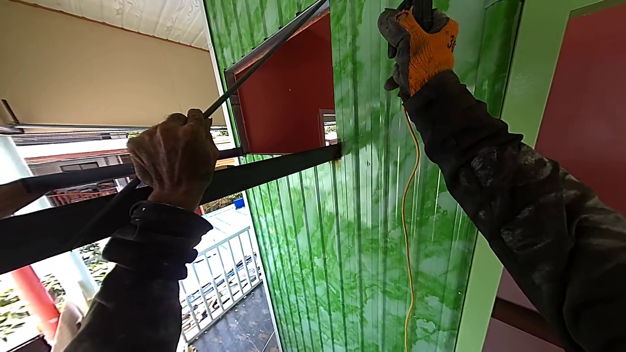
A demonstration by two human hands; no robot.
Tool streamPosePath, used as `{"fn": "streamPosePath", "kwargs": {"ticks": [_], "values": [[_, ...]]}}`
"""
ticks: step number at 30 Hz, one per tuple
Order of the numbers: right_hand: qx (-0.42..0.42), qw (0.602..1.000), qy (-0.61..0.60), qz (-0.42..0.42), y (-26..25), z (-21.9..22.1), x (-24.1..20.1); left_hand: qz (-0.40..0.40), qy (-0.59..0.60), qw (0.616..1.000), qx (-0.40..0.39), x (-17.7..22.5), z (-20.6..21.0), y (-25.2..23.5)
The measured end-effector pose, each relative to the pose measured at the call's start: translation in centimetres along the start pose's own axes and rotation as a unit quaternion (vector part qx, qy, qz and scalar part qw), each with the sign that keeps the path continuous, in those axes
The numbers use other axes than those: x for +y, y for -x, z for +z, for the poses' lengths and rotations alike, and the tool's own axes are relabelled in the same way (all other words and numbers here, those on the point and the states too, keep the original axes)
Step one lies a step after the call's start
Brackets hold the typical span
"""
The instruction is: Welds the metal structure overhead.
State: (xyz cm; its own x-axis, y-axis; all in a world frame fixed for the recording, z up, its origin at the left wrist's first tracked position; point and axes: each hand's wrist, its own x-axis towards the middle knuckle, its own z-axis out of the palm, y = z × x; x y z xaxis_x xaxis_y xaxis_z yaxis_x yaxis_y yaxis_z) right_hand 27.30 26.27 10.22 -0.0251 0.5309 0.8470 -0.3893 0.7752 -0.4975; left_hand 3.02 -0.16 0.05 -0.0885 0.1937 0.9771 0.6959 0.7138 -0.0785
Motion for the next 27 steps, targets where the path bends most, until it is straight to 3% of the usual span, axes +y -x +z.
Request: {"fn": "streamPosePath", "kwargs": {"ticks": [13,27], "values": [[-0.012,0.978,0.18,-0.102,0.9,0.3,1.2,0.006,-0.001,1.0,0.016,-0.2,0.2,0.1],[0.0,0.983,0.16,-0.092,0.9,0.6,0.8,-0.007,-0.003,1.0,-0.007,0.0,0.0,0.0]]}}
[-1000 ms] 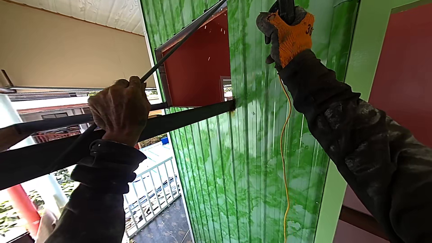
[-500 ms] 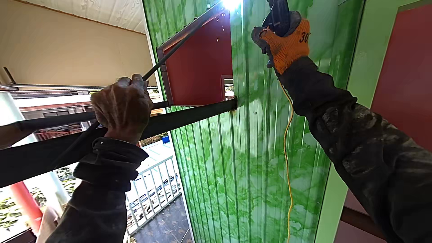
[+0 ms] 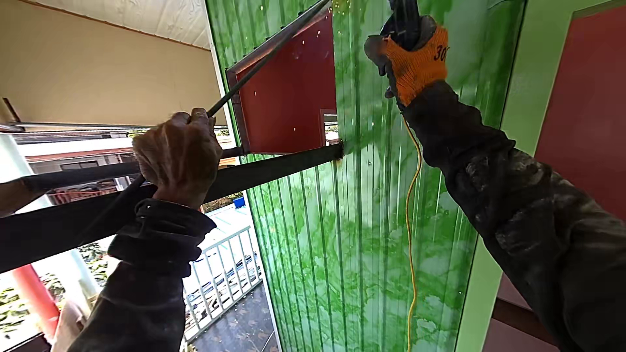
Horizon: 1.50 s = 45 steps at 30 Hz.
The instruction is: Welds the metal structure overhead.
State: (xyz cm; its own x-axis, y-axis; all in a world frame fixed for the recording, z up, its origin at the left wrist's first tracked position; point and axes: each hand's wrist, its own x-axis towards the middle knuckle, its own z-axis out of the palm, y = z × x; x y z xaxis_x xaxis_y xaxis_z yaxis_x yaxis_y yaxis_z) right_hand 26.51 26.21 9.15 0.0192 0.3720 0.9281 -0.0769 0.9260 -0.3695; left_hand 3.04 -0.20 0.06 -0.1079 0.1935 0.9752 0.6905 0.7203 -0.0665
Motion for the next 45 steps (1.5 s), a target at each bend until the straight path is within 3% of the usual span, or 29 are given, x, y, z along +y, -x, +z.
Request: {"fn": "streamPosePath", "kwargs": {"ticks": [25,40,45], "values": [[-0.006,0.999,-0.036,0.019,-0.3,0.2,0.3,0.012,-0.004,1.0,0.012,-0.1,0.2,0.0],[0.011,0.975,-0.202,0.096,-1.0,-0.4,0.7,0.01,-0.007,1.0,0.017,-0.1,0.4,-0.1],[0.017,0.971,-0.203,0.125,-1.7,-0.3,1.6,0.014,-0.006,1.0,0.023,-0.1,0.2,0.0]]}}
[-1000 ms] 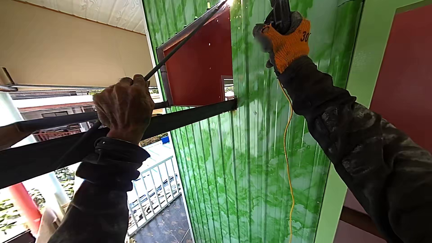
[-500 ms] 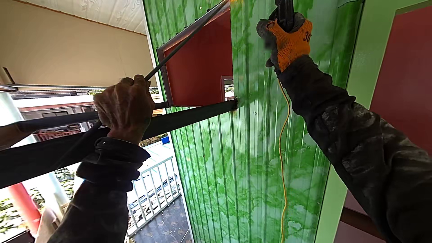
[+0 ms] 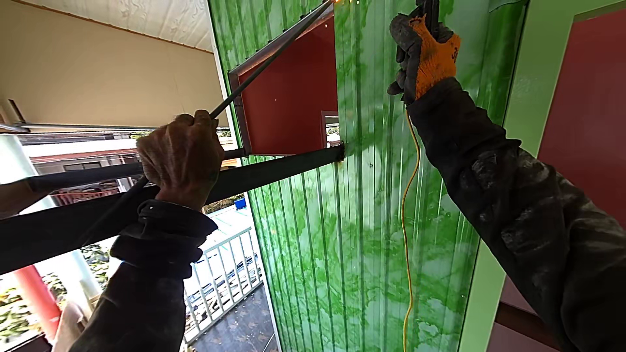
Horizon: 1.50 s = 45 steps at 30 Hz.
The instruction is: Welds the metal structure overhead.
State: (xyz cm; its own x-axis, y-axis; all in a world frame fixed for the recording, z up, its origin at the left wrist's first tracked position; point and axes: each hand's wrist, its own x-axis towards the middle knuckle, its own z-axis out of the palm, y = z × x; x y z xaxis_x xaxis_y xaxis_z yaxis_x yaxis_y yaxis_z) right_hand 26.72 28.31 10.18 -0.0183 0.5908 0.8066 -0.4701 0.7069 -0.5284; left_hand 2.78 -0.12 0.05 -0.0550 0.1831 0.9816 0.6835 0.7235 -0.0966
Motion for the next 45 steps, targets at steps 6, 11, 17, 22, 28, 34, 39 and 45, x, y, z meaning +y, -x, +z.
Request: {"fn": "streamPosePath", "kwargs": {"ticks": [6,11,17,22,28,34,39,45], "values": [[0.012,0.999,-0.027,-0.034,1.3,-0.1,-0.6,-0.004,0.004,1.0,-0.008,-0.1,0.0,0.0],[0.0,0.996,-0.053,-0.075,2.1,-0.6,-1.2,-0.005,0.004,1.0,-0.006,0.0,0.1,0.0],[-0.002,0.998,-0.011,-0.069,1.8,-0.6,-1.1,-0.006,0.002,1.0,-0.005,0.0,0.1,0.0],[-0.017,0.997,0.016,-0.073,1.7,-0.4,-1.2,-0.01,-0.001,1.0,-0.006,0.0,0.2,0.0],[-0.017,0.995,0.056,-0.078,1.7,-0.4,-1.1,-0.005,0.002,1.0,-0.002,0.0,0.2,0.0],[-0.013,0.996,0.07,-0.059,2.0,-0.4,-1.2,-0.005,0.0,1.0,-0.006,0.0,0.2,0.0],[-0.015,0.996,0.04,-0.074,2.5,-0.7,-1.2,-0.009,-0.004,1.0,0.001,0.1,0.2,0.0],[-0.024,0.996,0.037,-0.081,2.9,-1.6,-1.5,-0.006,-0.007,1.0,0.01,0.0,0.3,0.2]]}}
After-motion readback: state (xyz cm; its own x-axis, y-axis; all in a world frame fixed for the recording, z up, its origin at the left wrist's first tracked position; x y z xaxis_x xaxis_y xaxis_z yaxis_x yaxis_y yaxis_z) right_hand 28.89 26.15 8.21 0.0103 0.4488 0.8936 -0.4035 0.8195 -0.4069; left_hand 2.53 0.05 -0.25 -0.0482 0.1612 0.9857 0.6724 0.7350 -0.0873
